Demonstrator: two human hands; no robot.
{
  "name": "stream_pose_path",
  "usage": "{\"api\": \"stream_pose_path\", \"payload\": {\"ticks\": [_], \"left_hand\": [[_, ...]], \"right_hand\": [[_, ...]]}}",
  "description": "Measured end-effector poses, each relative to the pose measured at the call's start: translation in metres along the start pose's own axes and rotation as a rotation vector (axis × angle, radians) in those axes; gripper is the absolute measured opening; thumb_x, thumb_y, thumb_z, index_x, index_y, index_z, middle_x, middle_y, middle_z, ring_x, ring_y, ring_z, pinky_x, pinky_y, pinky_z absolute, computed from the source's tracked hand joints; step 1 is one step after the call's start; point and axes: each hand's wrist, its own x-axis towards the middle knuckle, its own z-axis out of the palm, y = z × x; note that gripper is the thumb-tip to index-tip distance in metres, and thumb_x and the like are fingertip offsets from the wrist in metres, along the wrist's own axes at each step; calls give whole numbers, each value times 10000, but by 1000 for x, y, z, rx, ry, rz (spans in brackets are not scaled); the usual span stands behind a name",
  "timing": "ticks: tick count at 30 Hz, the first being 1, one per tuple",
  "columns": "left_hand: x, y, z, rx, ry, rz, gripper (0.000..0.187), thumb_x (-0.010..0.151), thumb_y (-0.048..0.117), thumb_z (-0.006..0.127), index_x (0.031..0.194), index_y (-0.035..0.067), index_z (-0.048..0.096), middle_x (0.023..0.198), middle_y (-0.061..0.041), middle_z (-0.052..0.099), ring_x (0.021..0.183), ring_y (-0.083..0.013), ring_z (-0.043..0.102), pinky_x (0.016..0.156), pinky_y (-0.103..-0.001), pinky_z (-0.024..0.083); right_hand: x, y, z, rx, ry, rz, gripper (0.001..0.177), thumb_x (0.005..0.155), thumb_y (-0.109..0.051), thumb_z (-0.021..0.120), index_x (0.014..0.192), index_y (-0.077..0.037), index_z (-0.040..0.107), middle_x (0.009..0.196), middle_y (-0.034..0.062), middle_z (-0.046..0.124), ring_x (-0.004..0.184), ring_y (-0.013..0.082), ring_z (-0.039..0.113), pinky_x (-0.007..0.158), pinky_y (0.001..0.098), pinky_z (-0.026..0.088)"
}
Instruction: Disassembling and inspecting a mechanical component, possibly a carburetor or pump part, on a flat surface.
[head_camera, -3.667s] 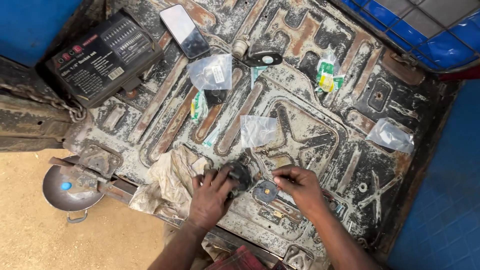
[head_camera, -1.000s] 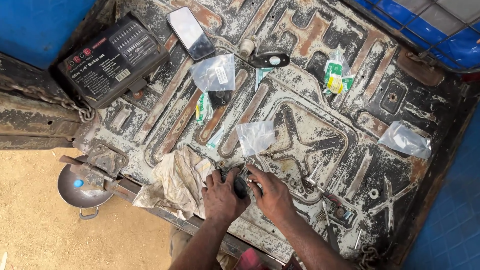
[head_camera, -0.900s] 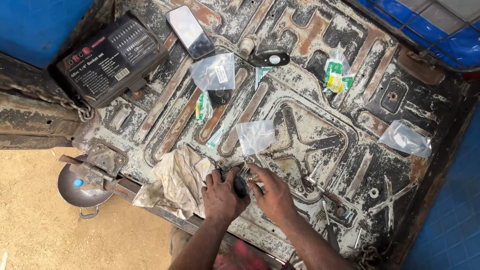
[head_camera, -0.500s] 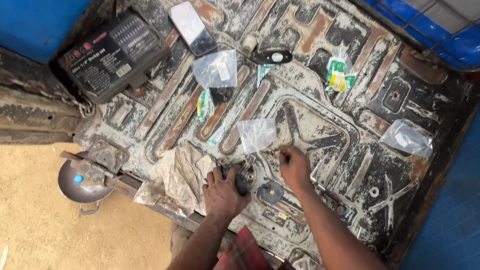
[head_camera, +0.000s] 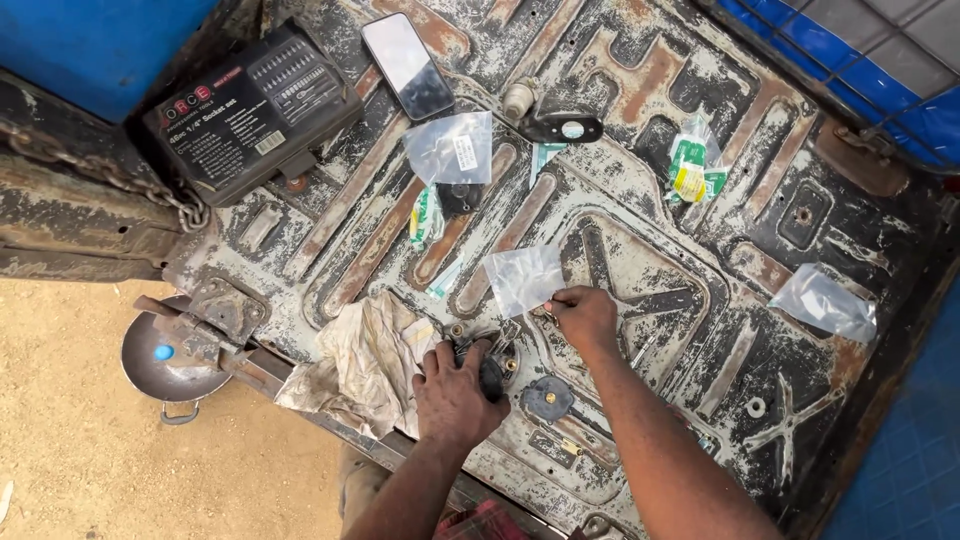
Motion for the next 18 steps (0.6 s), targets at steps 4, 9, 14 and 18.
{"api": "stream_pose_path", "payload": {"ticks": [4, 9, 14, 18], "left_hand": [[-3, 0, -10, 20, -14, 5, 905, 799, 461, 814, 1553, 298, 340, 1407, -167, 370, 1358, -346, 361, 1158, -551, 329], [-12, -5, -31, -105, -150, -15, 1090, 713, 470, 917, 1578, 365, 262, 1633, -191, 136, 1512, -376, 214, 1242, -596, 203], [3, -70, 5, -291, 67, 108, 846, 731, 362, 887, 1469, 327, 477, 1650, -179, 251, 1489, -381, 319, 1197, -545, 347], [8, -114, 3, -193, 629, 106, 670, 832, 465, 798, 1381, 149, 579, 1432, -208, 564, 1215, -323, 602, 1033, -510, 548]], "right_hand": [[8, 4, 1, 210, -66, 98, 222, 829, -133, 823, 1032, -47, 793, 1051, 132, 788, 882, 185, 763, 816, 307, 630], [19, 8, 5, 248, -92, 174, 234, 818, -78, 838, 1036, -15, 785, 1009, 147, 771, 773, 175, 749, 652, 262, 637], [31, 13, 13, 415, -115, 331, 233, 810, 3, 829, 1023, 69, 761, 896, 191, 748, 600, 163, 624, 470, 283, 504], [20, 2, 5, 467, -105, 395, 239, 807, -7, 824, 1030, 48, 757, 852, 165, 739, 567, 150, 602, 450, 261, 496]]}}
